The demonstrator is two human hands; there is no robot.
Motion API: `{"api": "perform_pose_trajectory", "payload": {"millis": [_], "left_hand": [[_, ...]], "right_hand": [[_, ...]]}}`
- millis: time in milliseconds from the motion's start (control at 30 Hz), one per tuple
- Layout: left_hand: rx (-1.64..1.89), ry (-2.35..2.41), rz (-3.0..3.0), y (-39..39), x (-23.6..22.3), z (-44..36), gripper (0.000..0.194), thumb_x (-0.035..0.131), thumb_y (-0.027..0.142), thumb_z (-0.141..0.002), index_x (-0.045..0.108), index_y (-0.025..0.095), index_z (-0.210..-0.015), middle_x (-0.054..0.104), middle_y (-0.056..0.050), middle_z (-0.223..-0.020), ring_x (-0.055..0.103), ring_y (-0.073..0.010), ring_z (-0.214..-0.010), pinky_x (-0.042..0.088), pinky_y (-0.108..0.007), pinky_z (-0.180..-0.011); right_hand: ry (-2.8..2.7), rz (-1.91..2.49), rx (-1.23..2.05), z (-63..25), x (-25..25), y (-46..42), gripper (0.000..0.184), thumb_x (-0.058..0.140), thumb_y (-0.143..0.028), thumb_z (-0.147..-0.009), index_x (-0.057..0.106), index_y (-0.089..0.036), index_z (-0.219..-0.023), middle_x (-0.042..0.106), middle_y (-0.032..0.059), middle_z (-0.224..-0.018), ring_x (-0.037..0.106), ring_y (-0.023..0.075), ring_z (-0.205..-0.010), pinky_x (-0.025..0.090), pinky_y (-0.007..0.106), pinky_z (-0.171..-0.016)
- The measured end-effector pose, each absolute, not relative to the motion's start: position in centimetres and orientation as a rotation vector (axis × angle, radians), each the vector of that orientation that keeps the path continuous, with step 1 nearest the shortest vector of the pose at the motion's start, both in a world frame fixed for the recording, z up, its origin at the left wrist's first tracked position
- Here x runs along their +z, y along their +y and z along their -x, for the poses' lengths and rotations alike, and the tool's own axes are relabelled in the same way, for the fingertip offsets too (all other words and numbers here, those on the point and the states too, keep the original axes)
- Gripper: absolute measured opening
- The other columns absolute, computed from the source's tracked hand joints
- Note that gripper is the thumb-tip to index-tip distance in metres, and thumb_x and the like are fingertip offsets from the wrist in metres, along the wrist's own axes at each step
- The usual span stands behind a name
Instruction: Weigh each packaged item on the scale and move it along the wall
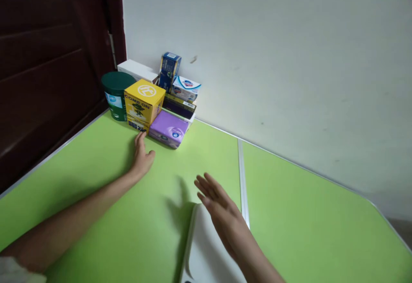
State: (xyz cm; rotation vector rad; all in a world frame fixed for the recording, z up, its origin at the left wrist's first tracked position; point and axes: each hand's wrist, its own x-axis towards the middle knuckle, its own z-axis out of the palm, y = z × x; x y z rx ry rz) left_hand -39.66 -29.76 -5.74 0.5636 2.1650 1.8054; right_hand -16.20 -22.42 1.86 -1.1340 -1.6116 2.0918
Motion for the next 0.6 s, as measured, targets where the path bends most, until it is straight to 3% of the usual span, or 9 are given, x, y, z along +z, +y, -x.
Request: {"api": "perform_pose_trajectory", "payload": {"millis": [100, 233, 433, 500, 600], "left_hand": [[1.914, 2.120, -0.492, -28.1, -6.5, 40.5, 0.060, 0.044, -0.001, -0.068, 0.038, 0.014, -0.125, 0.041, -0.015, -0.134, 0.039, -0.0252, -0.129, 0.035, -0.041, -0.106], [1.945, 2.070, -0.433, -27.1, -6.3, 40.3, 0.055, 0.043, -0.003, -0.067, 0.041, 0.014, -0.120, 0.046, -0.013, -0.126, 0.045, -0.0219, -0.120, 0.039, -0.037, -0.100], [1.806, 1.982, -0.407, -29.0, -4.7, 38.0, 0.049, 0.049, -0.002, -0.060, 0.049, 0.019, -0.104, 0.050, -0.006, -0.106, 0.048, -0.0201, -0.107, 0.040, -0.037, -0.096], [1.707, 1.946, -0.442, -30.6, -4.0, 36.5, 0.045, 0.051, 0.002, -0.060, 0.050, 0.019, -0.102, 0.050, -0.006, -0.108, 0.048, -0.0208, -0.107, 0.039, -0.038, -0.098], [1.607, 1.821, -0.347, -32.1, -2.9, 34.4, 0.058, 0.052, 0.010, -0.065, 0.043, 0.019, -0.122, 0.045, -0.010, -0.131, 0.042, -0.0257, -0.122, 0.035, -0.042, -0.103]], "right_hand": [[-1.435, 1.164, 2.118, 23.1, 0.4, -19.7, 0.072, 0.066, -0.030, -0.068, 0.041, -0.020, -0.136, 0.042, 0.0127, -0.145, 0.044, 0.0256, -0.130, 0.033, 0.042, -0.110], [-1.463, 1.193, 2.064, 29.4, -0.9, -17.3, 0.055, 0.055, -0.029, -0.066, 0.052, -0.019, -0.120, 0.049, 0.0094, -0.140, 0.043, 0.0243, -0.131, 0.034, 0.039, -0.109], [-1.678, 1.208, 2.042, 27.3, 0.1, -17.2, 0.039, 0.052, -0.036, -0.067, 0.060, -0.022, -0.103, 0.058, 0.0037, -0.130, 0.046, 0.0257, -0.126, 0.039, 0.040, -0.103], [-1.738, 1.243, 2.070, 24.7, 0.5, -17.1, 0.038, 0.054, -0.039, -0.069, 0.062, -0.023, -0.102, 0.060, 0.0037, -0.129, 0.046, 0.0266, -0.126, 0.038, 0.041, -0.104], [-1.709, 1.290, 2.084, 22.0, 0.2, -16.9, 0.041, 0.057, -0.043, -0.068, 0.062, -0.023, -0.104, 0.060, 0.0056, -0.129, 0.043, 0.0270, -0.129, 0.033, 0.041, -0.108]]}}
